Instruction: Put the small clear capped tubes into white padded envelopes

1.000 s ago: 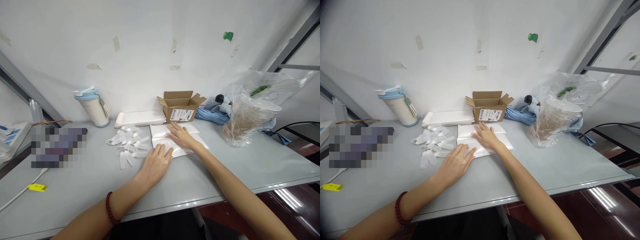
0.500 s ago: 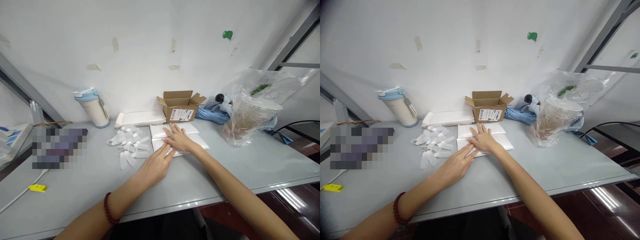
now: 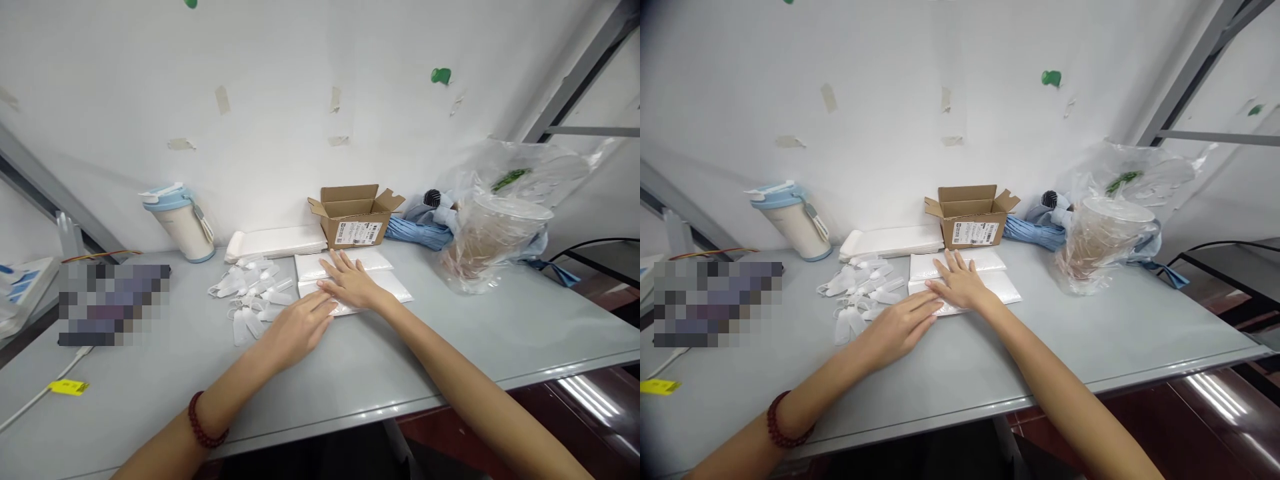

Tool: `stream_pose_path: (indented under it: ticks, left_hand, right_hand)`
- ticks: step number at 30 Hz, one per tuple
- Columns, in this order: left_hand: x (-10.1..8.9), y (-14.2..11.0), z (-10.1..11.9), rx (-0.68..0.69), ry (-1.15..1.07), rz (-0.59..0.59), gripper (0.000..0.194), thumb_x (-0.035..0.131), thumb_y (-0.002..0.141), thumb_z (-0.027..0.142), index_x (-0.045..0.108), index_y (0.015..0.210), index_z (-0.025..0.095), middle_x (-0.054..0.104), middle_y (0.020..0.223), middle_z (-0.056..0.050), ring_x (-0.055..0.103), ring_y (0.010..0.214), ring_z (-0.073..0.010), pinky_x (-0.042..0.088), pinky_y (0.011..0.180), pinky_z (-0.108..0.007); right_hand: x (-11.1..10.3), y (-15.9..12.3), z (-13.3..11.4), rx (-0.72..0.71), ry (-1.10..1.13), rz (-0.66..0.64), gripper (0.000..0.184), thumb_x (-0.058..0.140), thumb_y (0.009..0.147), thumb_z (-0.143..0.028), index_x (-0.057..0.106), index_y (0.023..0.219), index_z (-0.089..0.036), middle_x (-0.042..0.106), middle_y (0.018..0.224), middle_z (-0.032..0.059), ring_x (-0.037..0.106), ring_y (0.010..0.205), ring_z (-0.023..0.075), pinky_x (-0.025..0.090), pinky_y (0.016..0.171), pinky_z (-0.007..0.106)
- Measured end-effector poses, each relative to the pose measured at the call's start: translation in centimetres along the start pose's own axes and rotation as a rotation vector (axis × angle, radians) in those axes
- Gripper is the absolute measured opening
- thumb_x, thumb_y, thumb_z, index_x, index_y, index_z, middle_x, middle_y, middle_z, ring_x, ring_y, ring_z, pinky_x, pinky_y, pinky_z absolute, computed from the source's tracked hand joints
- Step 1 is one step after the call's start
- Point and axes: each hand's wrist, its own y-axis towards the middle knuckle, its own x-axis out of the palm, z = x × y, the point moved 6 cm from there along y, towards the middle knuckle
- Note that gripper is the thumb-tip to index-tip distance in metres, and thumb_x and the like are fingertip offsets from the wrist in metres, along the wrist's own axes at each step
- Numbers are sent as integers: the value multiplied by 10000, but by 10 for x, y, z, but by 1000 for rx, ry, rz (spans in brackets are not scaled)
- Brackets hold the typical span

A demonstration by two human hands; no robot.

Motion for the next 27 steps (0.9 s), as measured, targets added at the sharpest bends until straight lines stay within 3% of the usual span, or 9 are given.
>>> stream_pose_path:
  ticks: [4,6,8,11,14,21,27]
  left_hand:
    - [-19,13,-31,-71,-45,106,279,377,919,219,648,917,156,676,964,-77,599,934,-192,482,841,-329]
    - [-35,23,-61,-178,-1,229,283,393,903,238,652,826,154,685,859,-73,609,847,-196,481,790,-329]
    - [-47,33,-94,-291,105,249,262,419,877,249,659,831,155,684,860,-80,603,857,-218,467,792,-346]
    - [-50,45,-141,-419,244,106,273,446,845,275,663,949,147,666,1003,-107,555,1012,-260,436,856,-374]
    - [-44,50,-169,-446,267,-8,288,503,798,293,678,977,150,675,975,-104,557,1012,-272,441,843,-354]
    - [-36,50,-182,-474,262,2,276,494,787,247,720,921,164,693,973,-109,573,996,-265,447,845,-328]
    - [-48,49,-185,-542,275,93,259,471,778,203,721,836,166,706,903,-103,618,890,-256,460,800,-331]
  right_hand:
    - [0,0,0,0,9,-2,800,133,825,-718,124,1463,-235,-45,1535,83,-112,1392,280,19,1083,565]
    - [1,0,0,-3,12,-6,816,142,813,-732,108,1464,-241,-66,1534,79,-124,1389,280,12,1081,570]
    - [1,0,0,-2,14,-14,827,150,805,-741,89,1465,-247,-91,1531,74,-138,1386,279,7,1079,573]
    - [2,0,1,5,20,-40,838,166,795,-751,67,1465,-258,-122,1526,61,-163,1379,287,-10,1074,580]
    - [1,0,0,0,27,-60,864,190,779,-765,52,1465,-259,-147,1519,54,-193,1369,290,-30,1068,586]
    - [0,-2,-1,16,27,-78,878,202,780,-760,30,1465,-238,-178,1510,55,-209,1363,285,-41,1078,562]
    - [-1,-3,-3,-5,18,-84,853,192,793,-746,41,1465,-245,-147,1518,58,-179,1375,269,-29,1082,558]
